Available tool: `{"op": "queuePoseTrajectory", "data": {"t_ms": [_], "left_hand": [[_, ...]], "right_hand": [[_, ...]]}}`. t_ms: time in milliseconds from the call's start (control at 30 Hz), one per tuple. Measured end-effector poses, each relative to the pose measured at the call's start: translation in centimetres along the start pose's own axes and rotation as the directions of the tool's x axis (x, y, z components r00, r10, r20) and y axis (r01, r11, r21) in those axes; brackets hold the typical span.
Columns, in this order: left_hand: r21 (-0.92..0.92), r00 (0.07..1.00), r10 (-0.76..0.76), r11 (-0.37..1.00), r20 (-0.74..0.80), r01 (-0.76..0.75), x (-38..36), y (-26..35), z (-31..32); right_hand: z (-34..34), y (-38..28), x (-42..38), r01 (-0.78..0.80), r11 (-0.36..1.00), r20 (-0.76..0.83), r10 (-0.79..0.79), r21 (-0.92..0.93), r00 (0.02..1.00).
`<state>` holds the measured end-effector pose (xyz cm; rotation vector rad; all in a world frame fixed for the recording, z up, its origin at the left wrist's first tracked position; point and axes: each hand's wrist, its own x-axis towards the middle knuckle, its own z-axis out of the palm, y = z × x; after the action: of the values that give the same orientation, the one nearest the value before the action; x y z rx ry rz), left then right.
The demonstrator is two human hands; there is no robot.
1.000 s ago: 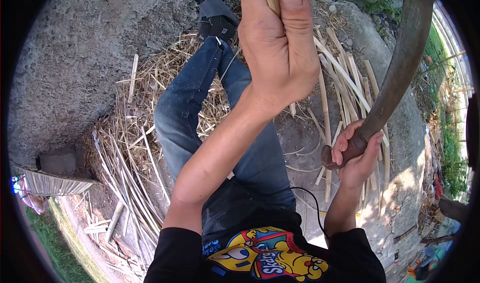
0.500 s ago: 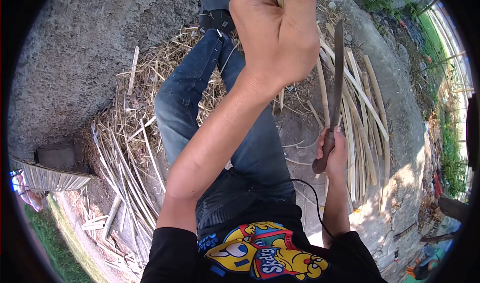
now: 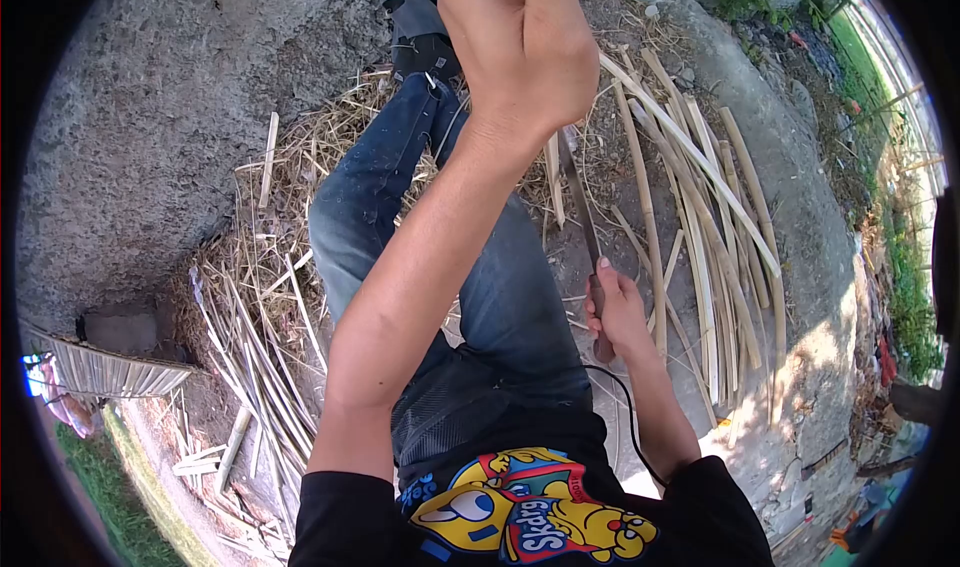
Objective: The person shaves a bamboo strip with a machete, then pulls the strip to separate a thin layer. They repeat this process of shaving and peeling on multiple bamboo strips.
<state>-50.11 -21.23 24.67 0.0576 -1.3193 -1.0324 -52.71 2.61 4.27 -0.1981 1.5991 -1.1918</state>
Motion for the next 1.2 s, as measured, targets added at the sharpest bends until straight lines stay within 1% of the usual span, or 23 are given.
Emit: {"op": "queuePoseTrajectory", "data": {"t_ms": [33,100,133,200,300,333,367,400,433,500,533,567,633,667,733,767,833,867,933,1000,1067,1167,1200], "left_hand": [[0.027,1.0,-0.009,1.0,0.024,0.008,-0.5,0.0,0.1],[-0.011,0.999,-0.042,0.999,0.025,0.042,-0.5,-0.1,0.7],[0.013,0.999,-0.018,1.0,0.035,0.017,-0.5,-0.3,1.1],[0.111,0.999,0.014,0.994,0.046,-0.019,-0.4,0.2,1.4],[0.151,0.999,0.042,0.988,0.018,-0.045,-0.4,0.7,2.3],[0.149,0.999,0.049,0.988,0.016,-0.051,-0.3,0.4,2.4],[0.219,0.992,0.121,0.968,0.023,-0.123,-0.4,-0.2,2.5],[0.286,0.981,0.189,0.939,0.036,-0.191,-0.7,-0.5,2.4],[0.278,0.98,0.194,0.94,0.045,-0.199,-1.0,-0.5,2.2],[-0.022,1.0,-0.01,1.0,0.025,0.011,-0.8,-0.1,1.4],[-0.056,0.997,-0.077,0.995,-0.013,0.076,-0.8,0.8,1.5],[-0.047,0.994,-0.107,0.993,-0.023,0.105,-1.0,0.5,0.9],[0.011,0.999,0.014,1.0,0.048,-0.015,0.0,-0.8,-0.1],[0.037,1.0,0.004,0.999,-0.01,-0.003,0.0,0.1,0.7],[0.008,0.999,0.004,1.0,0.037,-0.005,0.6,-1.0,-0.1],[-0.022,0.996,0.019,1.0,0.085,-0.017,0.7,-1.4,-0.5],[0.021,0.997,-0.048,0.999,0.053,0.047,0.2,0.4,0.3],[0.064,0.996,-0.071,0.996,0.048,0.067,0.2,0.6,0.3],[0.1,0.996,-0.084,0.992,0.043,0.079,0.4,0.2,0.7],[0.01,0.999,-0.029,1.0,0.031,0.029,0.3,-1.2,1.1],[-0.014,0.996,0.004,1.0,0.09,-0.003,0.3,-1.1,-0.2],[-0.04,0.986,0.107,0.994,0.128,-0.103,0.9,-1.4,-0.9],[-0.057,0.991,0.018,0.998,0.131,-0.011,0.6,-0.8,-1.0]], "right_hand": [[-0.1,-1.3,-1.5,-0.019,1.0,-0.009,0.019,0.004,1.0],[0.1,-4.9,-3.2,0.306,0.945,-0.046,-0.302,0.117,0.952],[0.2,-6.5,-4.2,0.297,0.948,-0.047,-0.293,0.114,0.955],[0.7,-8.2,-5.7,0.601,0.752,-0.092,-0.601,0.271,0.794],[2.0,-4.7,-3.3,0.657,0.673,-0.184,-0.637,0.339,0.748],[2.0,-1.8,-1.3,0.592,0.794,-0.154,-0.574,0.138,0.805],[1.4,2.7,2.4,0.367,0.93,-0.047,-0.366,-0.006,0.929],[0.5,6.2,5.2,0.119,0.978,0.018,-0.117,-0.171,0.993],[-0.6,7.3,5.6,0.127,0.979,0.013,-0.126,-0.162,0.992],[-1.8,7.4,6.8,-0.043,0.987,-0.049,0.036,-0.154,0.998],[-1.3,5.0,6.7,-0.034,0.986,-0.041,0.028,-0.163,0.999],[-1.3,3.6,5.4,0.016,0.995,-0.064,-0.022,-0.1,0.998],[-0.8,-0.1,3.0,0.199,0.98,-0.088,-0.195,0.033,0.977],[-0.7,-1.8,2.1,0.314,0.944,-0.093,-0.306,0.101,0.948],[0.0,-5.8,-0.2,0.535,0.82,-0.108,-0.525,0.204,0.845],[0.3,-5.6,0.1,0.521,0.829,-0.107,-0.511,0.204,0.853],[1.1,-5.3,0.9,0.681,0.591,-0.16,-0.692,0.433,0.703],[1.1,-3.1,2.7,0.7,0.599,-0.132,-0.716,0.388,0.686],[1.2,4.3,7.3,0.558,0.798,-0.138,-0.54,0.227,0.83],[-1.0,14.7,14.0,0.322,0.902,-0.017,-0.341,-0.286,0.94],[-4.4,24.0,17.6,-0.056,0.944,-0.25,-0.029,-0.325,0.968],[-6.5,21.2,13.9,-0.08,0.976,-0.139,0.052,-0.201,0.989],[-6.8,20.7,12.5,-0.108,0.972,-0.134,0.081,-0.208,0.988]]}}
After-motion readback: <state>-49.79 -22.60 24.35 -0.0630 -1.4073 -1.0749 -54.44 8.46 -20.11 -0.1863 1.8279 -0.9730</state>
